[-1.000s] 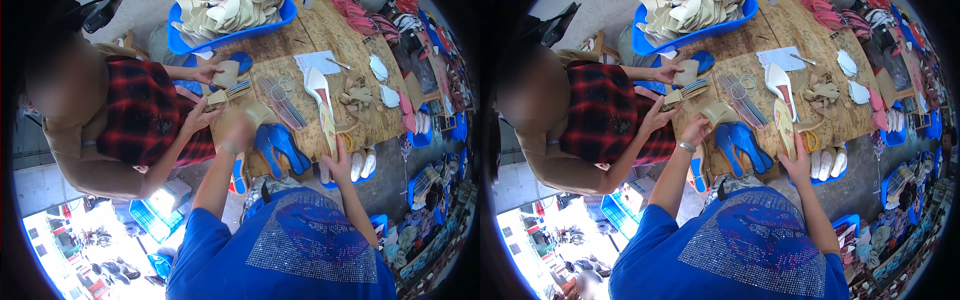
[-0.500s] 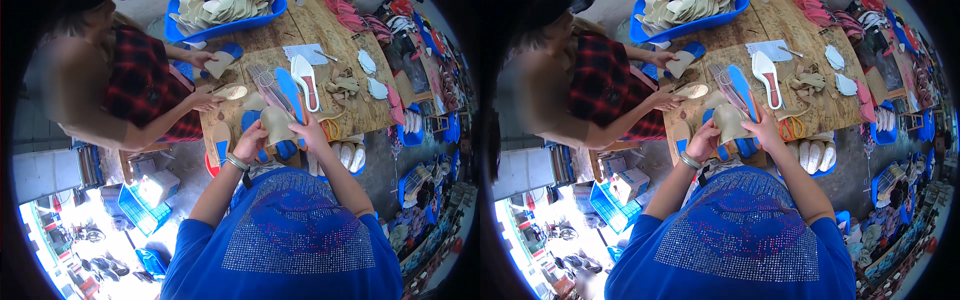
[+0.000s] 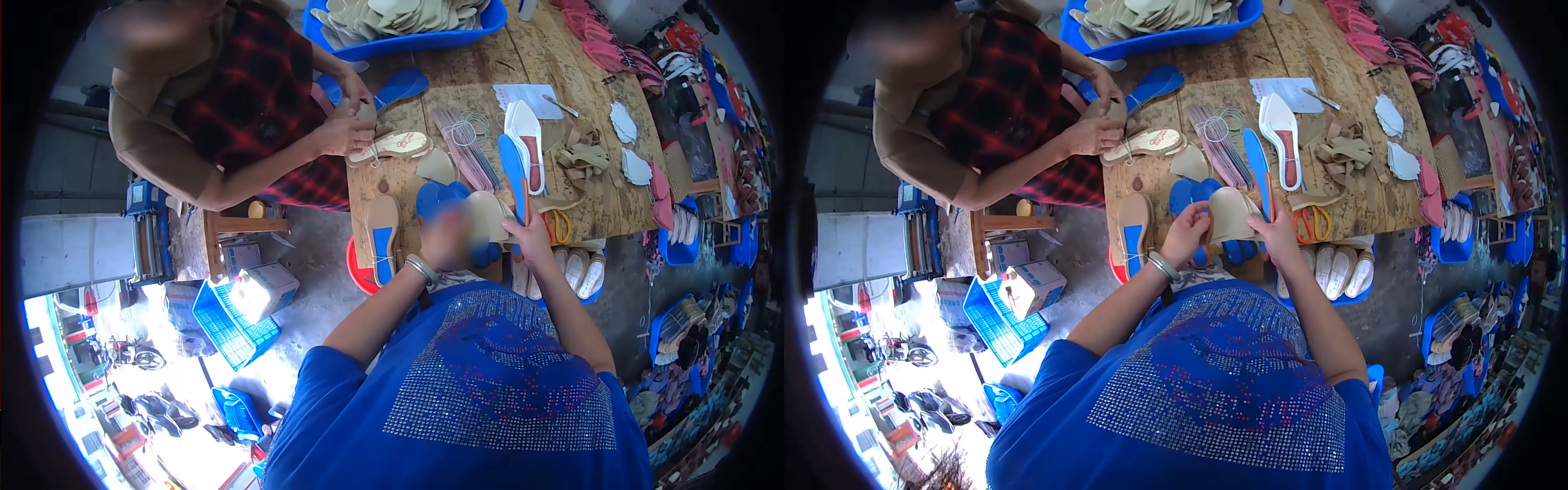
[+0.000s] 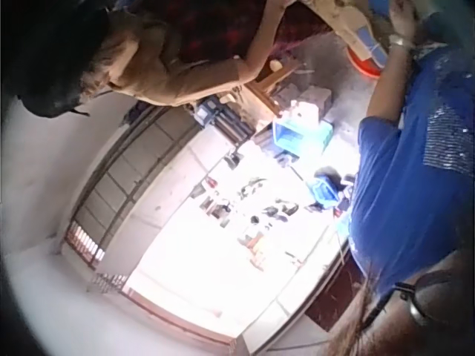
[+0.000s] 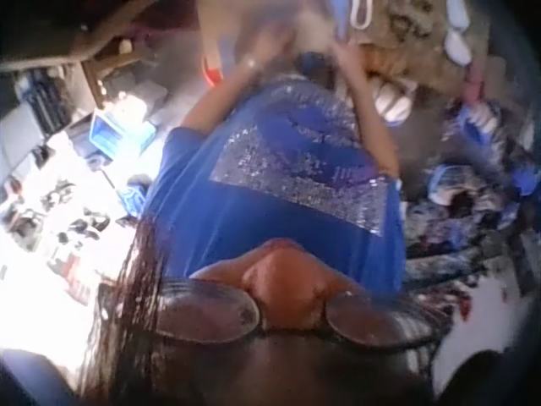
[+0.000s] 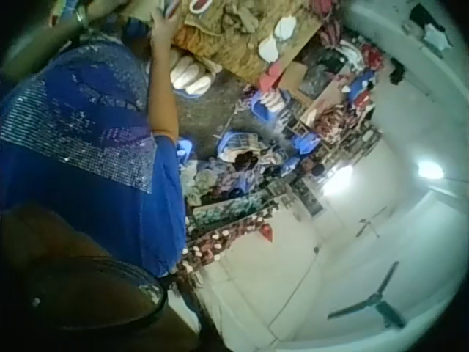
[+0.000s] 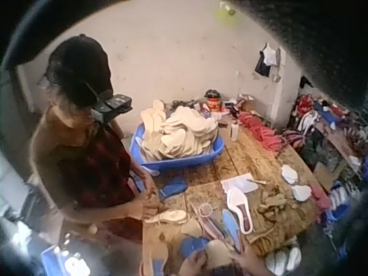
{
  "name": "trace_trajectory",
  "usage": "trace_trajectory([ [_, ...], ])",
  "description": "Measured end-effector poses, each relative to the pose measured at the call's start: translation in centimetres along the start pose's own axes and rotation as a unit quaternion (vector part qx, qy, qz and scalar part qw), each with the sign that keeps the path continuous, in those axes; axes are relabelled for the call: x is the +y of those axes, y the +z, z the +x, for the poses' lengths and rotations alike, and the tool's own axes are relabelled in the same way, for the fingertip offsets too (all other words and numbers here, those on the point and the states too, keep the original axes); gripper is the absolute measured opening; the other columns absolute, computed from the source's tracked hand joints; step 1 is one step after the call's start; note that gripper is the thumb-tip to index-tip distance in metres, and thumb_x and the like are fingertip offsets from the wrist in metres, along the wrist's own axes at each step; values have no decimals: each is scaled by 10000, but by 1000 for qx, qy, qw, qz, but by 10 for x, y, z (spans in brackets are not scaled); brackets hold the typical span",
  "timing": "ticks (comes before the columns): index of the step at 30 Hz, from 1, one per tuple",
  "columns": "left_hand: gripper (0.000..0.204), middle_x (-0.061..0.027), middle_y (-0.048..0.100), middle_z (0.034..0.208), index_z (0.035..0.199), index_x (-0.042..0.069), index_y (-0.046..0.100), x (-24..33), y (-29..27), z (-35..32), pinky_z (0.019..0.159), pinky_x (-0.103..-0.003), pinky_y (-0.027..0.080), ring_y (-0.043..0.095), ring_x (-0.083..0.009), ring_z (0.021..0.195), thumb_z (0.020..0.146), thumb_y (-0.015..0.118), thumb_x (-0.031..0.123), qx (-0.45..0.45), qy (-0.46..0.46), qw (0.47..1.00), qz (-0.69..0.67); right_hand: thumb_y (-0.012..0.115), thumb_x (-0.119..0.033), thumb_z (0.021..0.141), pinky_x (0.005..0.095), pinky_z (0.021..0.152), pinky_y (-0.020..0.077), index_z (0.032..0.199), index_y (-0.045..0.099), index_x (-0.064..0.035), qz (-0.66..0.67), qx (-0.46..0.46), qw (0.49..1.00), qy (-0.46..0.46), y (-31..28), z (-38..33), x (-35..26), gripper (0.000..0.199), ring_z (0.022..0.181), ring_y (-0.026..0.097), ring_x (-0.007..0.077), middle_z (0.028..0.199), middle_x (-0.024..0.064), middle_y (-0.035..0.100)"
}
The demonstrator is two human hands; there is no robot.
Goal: The person assembles sandals by hand, aligning beige insoles with blue soles and pressing them together. They handle multiple pairs, picking up components from a wooden table and stacking finished units.
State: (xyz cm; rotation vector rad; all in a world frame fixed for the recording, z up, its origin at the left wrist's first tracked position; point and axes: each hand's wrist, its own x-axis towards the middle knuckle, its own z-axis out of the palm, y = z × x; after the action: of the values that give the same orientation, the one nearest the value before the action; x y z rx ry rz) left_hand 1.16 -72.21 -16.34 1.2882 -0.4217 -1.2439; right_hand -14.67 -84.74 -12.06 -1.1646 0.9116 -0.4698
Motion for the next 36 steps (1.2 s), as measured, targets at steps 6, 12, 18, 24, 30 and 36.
trace_trajectory([
  [6, 348, -26, 603, 872, 1162, -1, 531, 8, -1, 5, 687, -235, 479, 572, -84, 773, 914, 627, 224, 78, 0, 995, 68, 641, -5, 775, 282, 939, 415, 1435, 343, -61, -100, -32, 992, -67, 19, -3, -9, 727, 1065, 519, 161, 1180, 76, 518],
  [12, 240, -12, 623, 985, 1171, 5, 556, -15, -10, 13, 807, -238, 471, 566, -73, 885, 980, 494, 138, 26, 12, 1000, 7, 639, -7, 773, 265, 871, 434, 1412, 365, -57, -85, -22, 995, -53, 26, -6, -6, 697, 994, 527, 139, 1081, 57, 519],
  [18, 264, -4, 638, 922, 1118, 3, 596, 32, -16, -8, 773, -248, 480, 582, -82, 838, 960, 550, 209, 36, 42, 918, 393, 632, 27, 765, 291, 810, 480, 1257, 484, -28, -2, -7, 1000, 26, 15, -7, 5, 516, 876, 589, 150, 996, 41, 582],
  [24, 296, 39, 628, 852, 1053, 12, 636, 24, -24, -2, 682, -240, 474, 548, -42, 747, 937, 604, 283, 2, 26, 999, 39, 631, 29, 778, 314, 850, 496, 1230, 497, -6, 82, -12, 996, 39, 21, -5, -12, 473, 955, 620, 182, 1095, 90, 610],
  [30, 262, 52, 612, 835, 1065, 31, 646, 18, -20, -4, 681, -205, 455, 517, -19, 724, 960, 571, 259, -12, -16, 1000, 5, 615, 37, 796, 326, 871, 486, 1231, 502, -8, 93, -15, 994, 55, 23, 1, -10, 452, 998, 617, 187, 1114, 102, 619],
  [36, 261, 32, 652, 891, 1095, 37, 632, 7, -24, -4, 700, -210, 489, 589, -33, 783, 978, 535, 249, 23, -45, 998, -47, 626, 11, 786, 291, 833, 460, 1185, 539, -10, -33, -2, 999, 15, 19, 13, 11, 408, 919, 582, 139, 1042, 52, 601],
])
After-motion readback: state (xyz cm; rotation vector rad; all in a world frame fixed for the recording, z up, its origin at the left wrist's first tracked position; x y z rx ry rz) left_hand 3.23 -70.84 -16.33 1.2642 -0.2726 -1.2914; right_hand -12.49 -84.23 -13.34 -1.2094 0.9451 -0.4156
